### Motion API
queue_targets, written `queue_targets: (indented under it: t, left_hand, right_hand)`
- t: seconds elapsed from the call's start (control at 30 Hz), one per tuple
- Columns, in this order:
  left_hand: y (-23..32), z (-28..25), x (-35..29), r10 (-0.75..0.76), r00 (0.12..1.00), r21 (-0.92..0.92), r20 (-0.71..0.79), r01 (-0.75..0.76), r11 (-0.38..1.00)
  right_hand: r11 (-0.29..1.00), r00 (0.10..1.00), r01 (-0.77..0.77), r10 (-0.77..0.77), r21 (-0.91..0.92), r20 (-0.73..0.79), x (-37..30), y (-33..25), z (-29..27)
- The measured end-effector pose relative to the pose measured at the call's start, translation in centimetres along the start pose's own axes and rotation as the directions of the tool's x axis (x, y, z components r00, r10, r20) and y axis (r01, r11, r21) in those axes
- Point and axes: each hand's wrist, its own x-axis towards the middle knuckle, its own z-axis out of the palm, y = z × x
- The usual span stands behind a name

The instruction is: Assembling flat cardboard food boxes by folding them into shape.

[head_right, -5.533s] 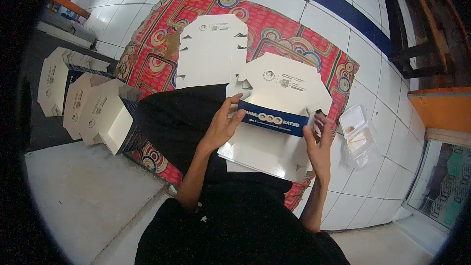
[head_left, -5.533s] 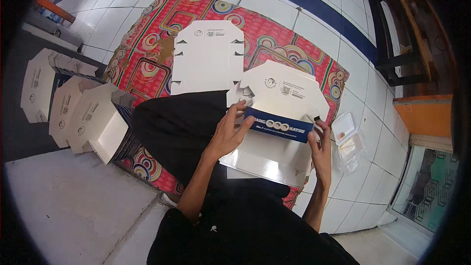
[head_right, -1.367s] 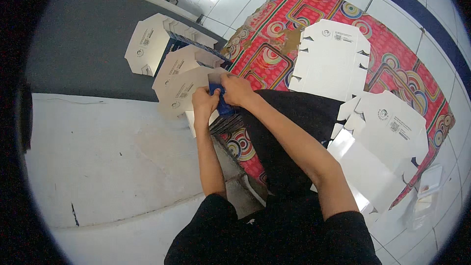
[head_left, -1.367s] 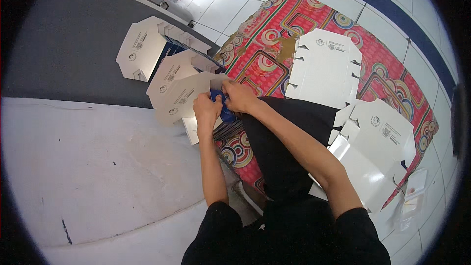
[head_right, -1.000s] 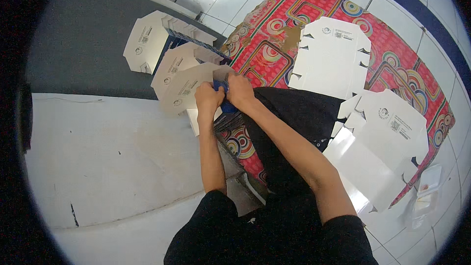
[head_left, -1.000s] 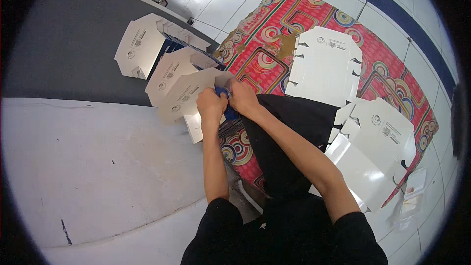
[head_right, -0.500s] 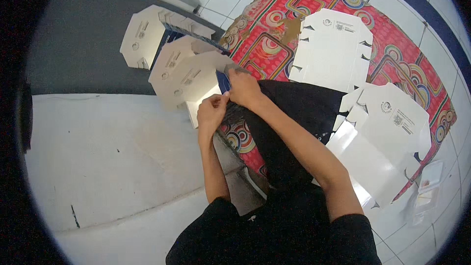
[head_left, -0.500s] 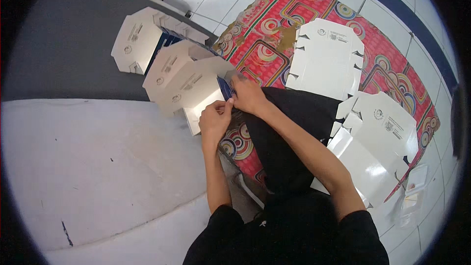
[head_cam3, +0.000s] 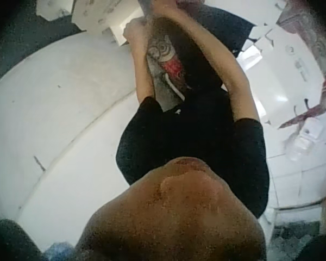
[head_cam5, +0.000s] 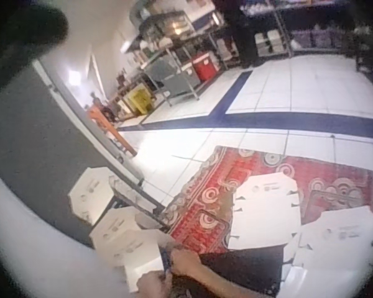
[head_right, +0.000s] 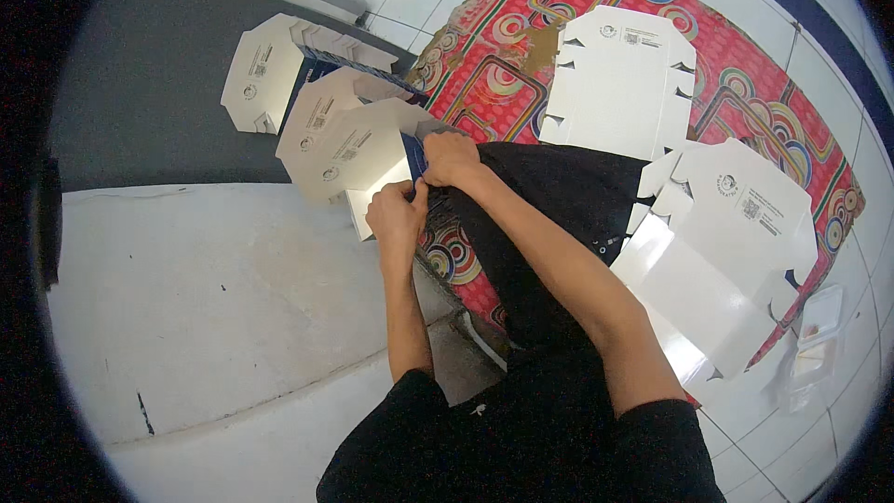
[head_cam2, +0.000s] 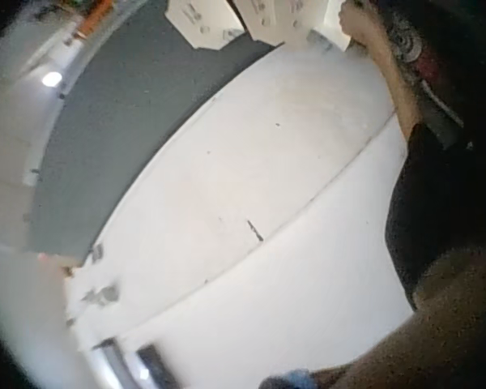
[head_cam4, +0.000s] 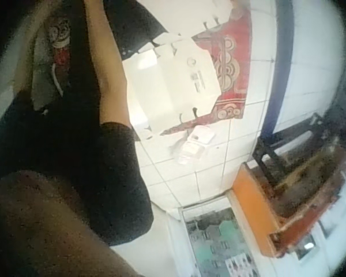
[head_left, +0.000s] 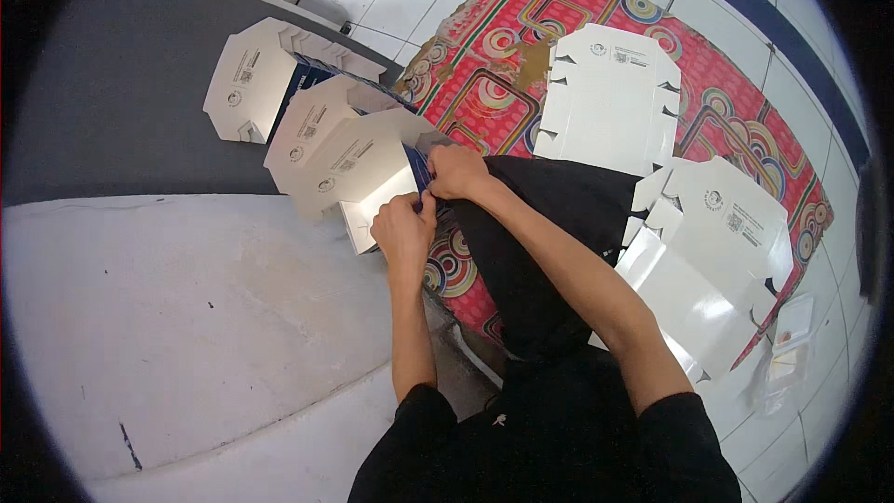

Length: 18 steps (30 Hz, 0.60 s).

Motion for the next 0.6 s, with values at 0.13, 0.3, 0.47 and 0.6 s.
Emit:
queue_targets:
  t: [0.13,0.3,0.47,0.6]
  left_hand:
    - [0.1,0.3,-0.3,0.022,0.998,0.076,-0.063,-0.017,0.997]
    - [-0.3,1.5,0.0,-0.027,0.996,0.092,-0.086,0.035,0.995]
    - [-0.2,1.8,-0.4,0.052,0.999,0.078,-0.006,-0.051,0.996]
    - [-0.4,1.7,-0.5,0.109,0.993,0.097,0.047,-0.113,0.989]
  right_hand:
    - [0.999,0.999,-0.022,0.023,0.035,-0.029,-0.2,0.0,0.2]
    - [0.996,0.999,0.024,-0.021,0.083,-0.046,-0.1,0.6,0.5]
    - [0.989,0.992,0.059,-0.043,0.133,-0.119,0.1,1.5,1.0]
    - [0.993,0.995,0.033,-0.022,0.116,-0.098,0.0,1.1,0.6]
